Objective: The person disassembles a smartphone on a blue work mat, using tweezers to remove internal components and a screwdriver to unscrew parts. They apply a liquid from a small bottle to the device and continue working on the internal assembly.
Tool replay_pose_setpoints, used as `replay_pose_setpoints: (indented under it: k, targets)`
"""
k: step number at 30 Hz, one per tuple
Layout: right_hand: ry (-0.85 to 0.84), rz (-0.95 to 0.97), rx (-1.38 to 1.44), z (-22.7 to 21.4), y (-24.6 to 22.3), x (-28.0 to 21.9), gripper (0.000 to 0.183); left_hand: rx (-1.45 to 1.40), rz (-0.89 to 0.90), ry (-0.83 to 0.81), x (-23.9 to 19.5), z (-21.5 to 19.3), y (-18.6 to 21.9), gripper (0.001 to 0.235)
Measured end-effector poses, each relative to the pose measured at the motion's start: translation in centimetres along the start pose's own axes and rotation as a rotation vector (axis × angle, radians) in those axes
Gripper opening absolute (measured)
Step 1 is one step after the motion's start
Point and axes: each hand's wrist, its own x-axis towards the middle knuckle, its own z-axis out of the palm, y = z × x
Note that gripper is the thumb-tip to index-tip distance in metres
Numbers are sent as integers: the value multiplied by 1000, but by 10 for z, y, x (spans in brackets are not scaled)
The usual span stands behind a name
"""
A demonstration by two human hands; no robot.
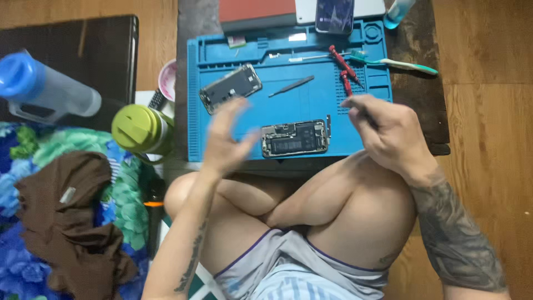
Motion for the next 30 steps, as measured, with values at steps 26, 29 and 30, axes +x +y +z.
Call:
replay_pose_setpoints:
  k: [26, 29, 30]
  targets:
    - [22, 65, 156, -14, 122, -68, 41, 425, -86, -662, 29, 93, 24, 83]
    - [166, 252, 745, 10, 107, -66, 32, 474, -39, -584, 17, 91, 21, 87]
    - [203, 379, 1169, 20, 105, -62, 38, 506, 13, -514, 15, 89, 18, 91]
